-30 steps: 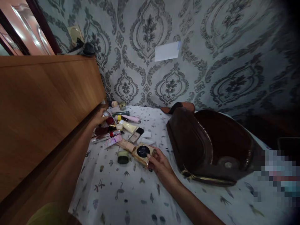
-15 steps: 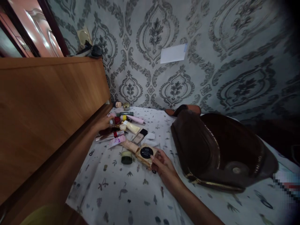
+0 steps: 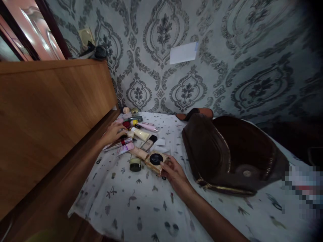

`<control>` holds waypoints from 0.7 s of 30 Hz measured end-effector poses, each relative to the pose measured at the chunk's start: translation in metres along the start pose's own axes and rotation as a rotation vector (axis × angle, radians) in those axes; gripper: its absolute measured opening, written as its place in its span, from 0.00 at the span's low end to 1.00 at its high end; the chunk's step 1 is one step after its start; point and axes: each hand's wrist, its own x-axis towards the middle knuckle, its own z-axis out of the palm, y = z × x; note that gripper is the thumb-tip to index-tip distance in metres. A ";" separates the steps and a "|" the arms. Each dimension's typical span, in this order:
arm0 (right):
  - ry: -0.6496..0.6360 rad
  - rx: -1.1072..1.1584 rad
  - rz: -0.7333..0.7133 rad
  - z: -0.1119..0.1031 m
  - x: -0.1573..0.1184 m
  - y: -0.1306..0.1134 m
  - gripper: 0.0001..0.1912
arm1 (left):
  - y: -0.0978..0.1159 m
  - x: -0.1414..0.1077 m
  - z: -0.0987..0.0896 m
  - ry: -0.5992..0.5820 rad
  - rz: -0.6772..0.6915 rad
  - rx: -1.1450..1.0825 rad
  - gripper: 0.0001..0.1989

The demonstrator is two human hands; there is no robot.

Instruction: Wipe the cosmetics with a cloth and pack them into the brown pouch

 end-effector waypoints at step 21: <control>-0.024 -0.016 -0.021 0.002 -0.003 0.000 0.26 | 0.016 -0.076 0.003 -0.215 0.159 -0.062 0.20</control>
